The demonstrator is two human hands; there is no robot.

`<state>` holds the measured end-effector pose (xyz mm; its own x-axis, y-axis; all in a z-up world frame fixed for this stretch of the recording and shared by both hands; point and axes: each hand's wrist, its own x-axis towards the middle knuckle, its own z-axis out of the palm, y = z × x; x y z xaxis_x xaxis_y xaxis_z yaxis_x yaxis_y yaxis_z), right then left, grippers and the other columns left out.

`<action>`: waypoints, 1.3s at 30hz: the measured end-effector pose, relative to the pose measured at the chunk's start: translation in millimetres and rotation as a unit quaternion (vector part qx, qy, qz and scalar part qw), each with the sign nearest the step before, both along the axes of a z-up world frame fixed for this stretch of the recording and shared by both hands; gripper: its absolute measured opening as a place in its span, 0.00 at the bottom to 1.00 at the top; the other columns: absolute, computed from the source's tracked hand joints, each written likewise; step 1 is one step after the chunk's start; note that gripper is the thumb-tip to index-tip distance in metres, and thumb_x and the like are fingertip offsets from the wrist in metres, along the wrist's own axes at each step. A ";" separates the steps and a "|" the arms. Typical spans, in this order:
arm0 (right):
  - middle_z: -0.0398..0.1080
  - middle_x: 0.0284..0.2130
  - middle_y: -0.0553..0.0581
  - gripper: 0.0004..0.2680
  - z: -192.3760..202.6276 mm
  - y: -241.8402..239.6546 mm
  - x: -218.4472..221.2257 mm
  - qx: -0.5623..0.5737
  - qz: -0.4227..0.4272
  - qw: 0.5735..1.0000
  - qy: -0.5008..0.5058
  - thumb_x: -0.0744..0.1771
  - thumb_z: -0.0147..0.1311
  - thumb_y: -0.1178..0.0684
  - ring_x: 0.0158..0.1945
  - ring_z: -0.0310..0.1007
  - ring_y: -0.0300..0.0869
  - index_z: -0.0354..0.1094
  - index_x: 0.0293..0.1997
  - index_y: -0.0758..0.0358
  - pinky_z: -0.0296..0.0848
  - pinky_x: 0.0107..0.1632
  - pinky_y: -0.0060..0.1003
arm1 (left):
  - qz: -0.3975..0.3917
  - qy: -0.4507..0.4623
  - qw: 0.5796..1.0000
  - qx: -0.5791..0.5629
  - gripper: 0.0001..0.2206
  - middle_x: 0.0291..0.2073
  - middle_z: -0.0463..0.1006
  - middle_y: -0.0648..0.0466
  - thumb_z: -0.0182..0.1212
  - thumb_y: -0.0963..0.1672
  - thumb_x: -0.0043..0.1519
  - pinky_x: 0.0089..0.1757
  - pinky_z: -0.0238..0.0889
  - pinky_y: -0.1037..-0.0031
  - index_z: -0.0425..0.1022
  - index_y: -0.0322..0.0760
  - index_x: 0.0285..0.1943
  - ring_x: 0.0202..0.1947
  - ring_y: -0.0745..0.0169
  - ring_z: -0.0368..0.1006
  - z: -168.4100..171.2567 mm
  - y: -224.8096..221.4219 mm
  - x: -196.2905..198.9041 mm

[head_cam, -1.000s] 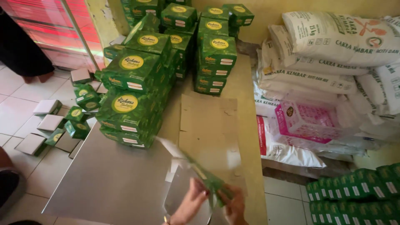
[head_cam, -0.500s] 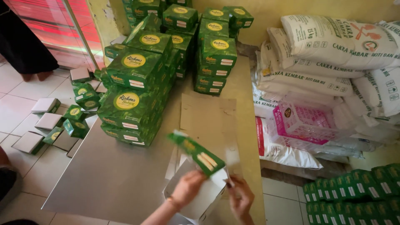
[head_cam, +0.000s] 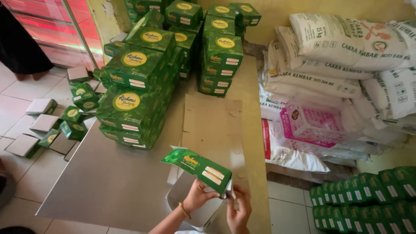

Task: The person folds flat cardboard boxes into open cartons and places green bakery product boxes into them one at a time, stacking the packed cartons on the table. They repeatedly take a flat carton, fold its flaps, insert a product box, and set the closed carton aside.

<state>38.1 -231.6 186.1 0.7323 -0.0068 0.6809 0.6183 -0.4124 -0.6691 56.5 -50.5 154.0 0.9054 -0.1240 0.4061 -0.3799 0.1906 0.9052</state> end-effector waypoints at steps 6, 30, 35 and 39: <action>0.74 0.47 0.63 0.05 5.8 -14.0 -5.5 -0.020 0.069 0.997 0.017 0.65 0.57 0.61 0.51 0.76 0.51 0.74 0.42 0.67 0.73 0.52 0.42 | -0.061 0.027 0.997 0.046 0.23 0.54 0.80 0.52 0.77 0.39 0.55 0.53 0.72 0.66 0.75 0.33 0.60 0.54 0.60 0.76 -70.8 4.9 19.6; 0.74 0.41 0.58 0.09 -76.1 -82.8 117.2 0.140 -0.067 0.981 0.113 0.68 0.59 0.57 0.44 0.75 0.41 0.68 0.52 0.66 0.74 0.49 0.36 | 0.492 -0.102 0.845 0.184 0.24 0.45 0.77 0.41 0.70 0.39 0.44 0.53 0.61 0.65 0.71 0.28 0.52 0.50 0.45 0.72 58.0 47.9 14.9; 0.63 0.59 0.70 0.21 37.6 -29.0 65.8 -0.007 0.048 0.999 -0.015 0.63 0.64 0.56 0.64 0.61 0.53 0.62 0.60 0.72 0.60 0.65 0.47 | 0.273 0.035 0.954 0.119 0.19 0.39 0.85 0.48 0.70 0.36 0.47 0.45 0.73 0.71 0.80 0.30 0.49 0.43 0.59 0.78 -31.0 67.7 29.6; 0.72 0.42 0.55 0.15 9.1 2.4 17.3 -0.025 0.192 0.970 0.147 0.68 0.53 0.42 0.45 0.71 0.41 0.67 0.52 0.63 0.69 0.49 0.37 | 0.305 0.043 0.947 0.093 0.19 0.42 0.85 0.46 0.64 0.36 0.52 0.46 0.73 0.70 0.77 0.30 0.53 0.44 0.59 0.80 2.0 40.0 21.8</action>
